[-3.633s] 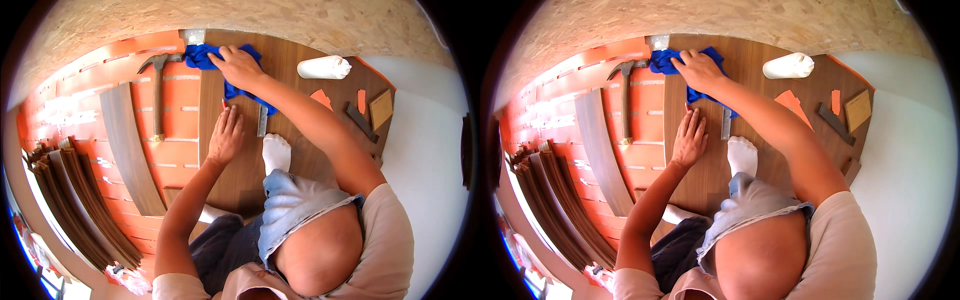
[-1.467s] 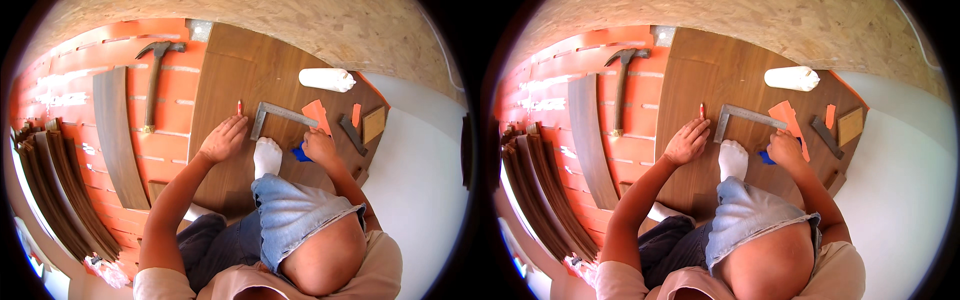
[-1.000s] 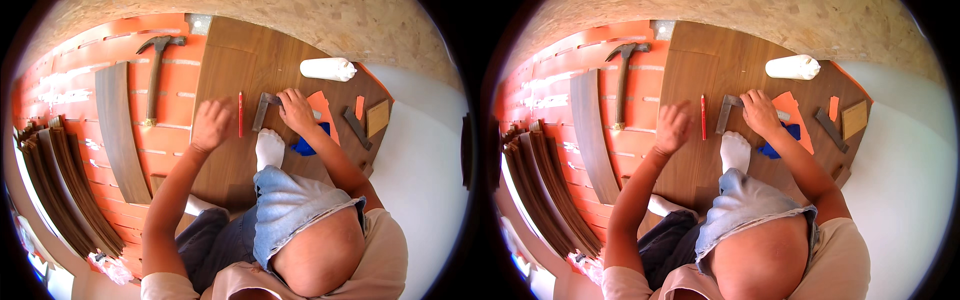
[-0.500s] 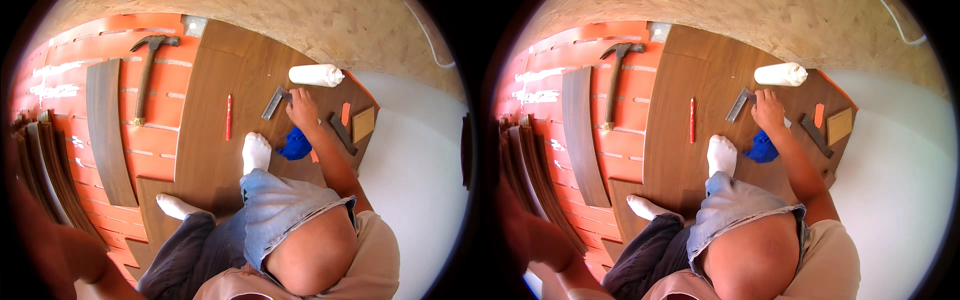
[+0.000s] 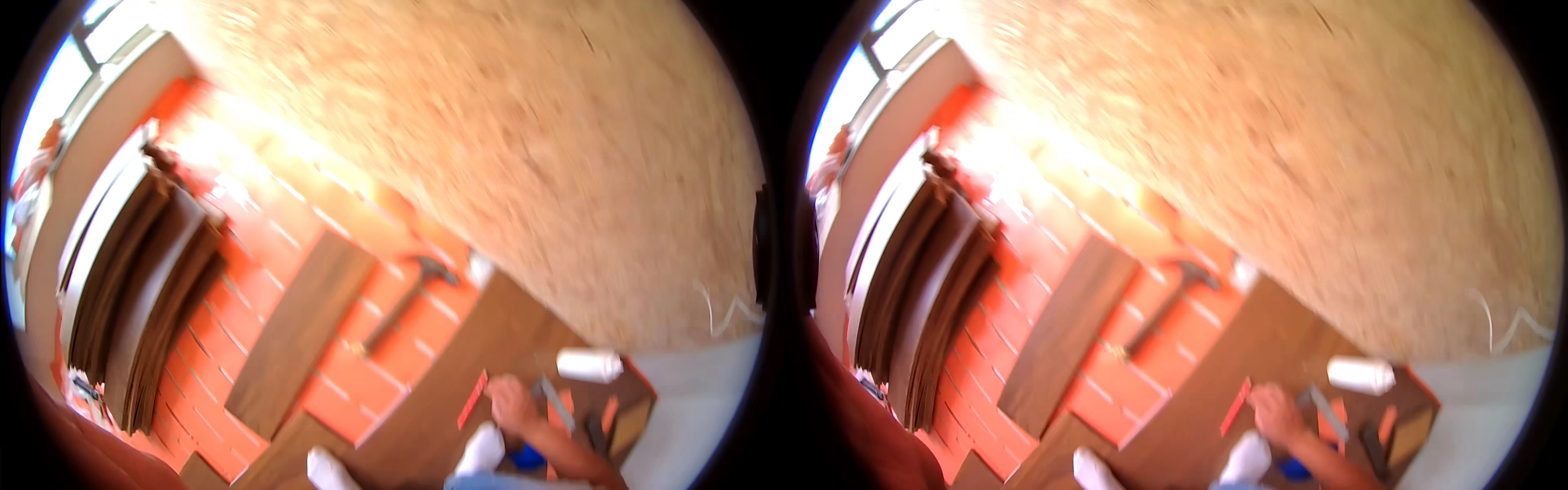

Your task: The person installs a floorboard by applying adhesive to its edge, positioning it onto the subfloor, and tapping it into place using a hammer. They wipe away excess glue with a cloth and handle a caulking gun.

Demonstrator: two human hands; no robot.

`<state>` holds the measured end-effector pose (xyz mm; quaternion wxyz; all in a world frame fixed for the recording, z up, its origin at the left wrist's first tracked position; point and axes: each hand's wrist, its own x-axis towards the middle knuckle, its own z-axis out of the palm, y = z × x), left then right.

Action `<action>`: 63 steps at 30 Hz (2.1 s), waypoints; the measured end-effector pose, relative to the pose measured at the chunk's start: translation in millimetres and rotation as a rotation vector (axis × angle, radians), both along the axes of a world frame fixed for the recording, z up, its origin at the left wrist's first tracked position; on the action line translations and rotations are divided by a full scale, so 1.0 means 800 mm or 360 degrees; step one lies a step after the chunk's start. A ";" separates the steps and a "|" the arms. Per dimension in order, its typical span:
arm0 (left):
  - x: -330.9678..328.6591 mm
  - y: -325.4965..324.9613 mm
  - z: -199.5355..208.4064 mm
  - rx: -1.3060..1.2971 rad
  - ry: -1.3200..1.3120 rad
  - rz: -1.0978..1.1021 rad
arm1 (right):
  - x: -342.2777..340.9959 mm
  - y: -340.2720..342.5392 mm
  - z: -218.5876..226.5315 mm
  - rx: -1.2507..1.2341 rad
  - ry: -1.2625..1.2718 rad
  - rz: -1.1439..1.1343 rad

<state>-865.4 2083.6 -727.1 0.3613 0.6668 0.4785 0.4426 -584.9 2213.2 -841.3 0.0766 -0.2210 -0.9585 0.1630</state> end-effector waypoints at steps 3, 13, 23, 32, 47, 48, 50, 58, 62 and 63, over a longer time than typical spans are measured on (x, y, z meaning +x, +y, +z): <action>-0.017 0.004 0.019 0.0185 0.0073 0.0005 | -0.029 0.050 0.014 0.0051 -0.0052 0.0460; -0.117 -0.100 0.224 0.0899 0.0634 0.0377 | -0.046 0.043 0.022 -0.0056 -0.0381 0.0604; -0.207 -0.118 -0.030 -0.0547 0.0840 0.1254 | -0.094 0.023 0.018 -0.0254 0.0040 -0.0058; -0.151 -0.062 -0.123 -0.0556 0.0910 0.0825 | 0.010 0.023 -0.016 -0.0996 0.0621 -0.1517; -0.135 0.105 -0.170 -0.0964 0.0843 0.0717 | 0.143 0.019 0.010 -0.0813 0.1178 -0.2380; -0.133 0.112 -0.171 -0.0913 0.0797 0.0718 | 0.151 0.031 0.005 -0.0791 0.1217 -0.2233; -0.133 0.114 -0.169 -0.0906 0.0701 0.0727 | 0.158 0.050 -0.001 -0.0828 0.1227 -0.2099; -0.162 0.048 -0.111 -0.0785 0.0528 0.1089 | 0.170 0.062 -0.030 -0.0864 0.1120 -0.2191; -0.243 -0.017 -0.118 -0.0786 0.0561 0.1344 | 0.166 0.035 -0.020 -0.0978 0.0862 -0.2429; -0.269 -0.043 -0.134 -0.0751 0.0584 0.1436 | 0.155 0.030 -0.014 -0.1093 0.0892 -0.2357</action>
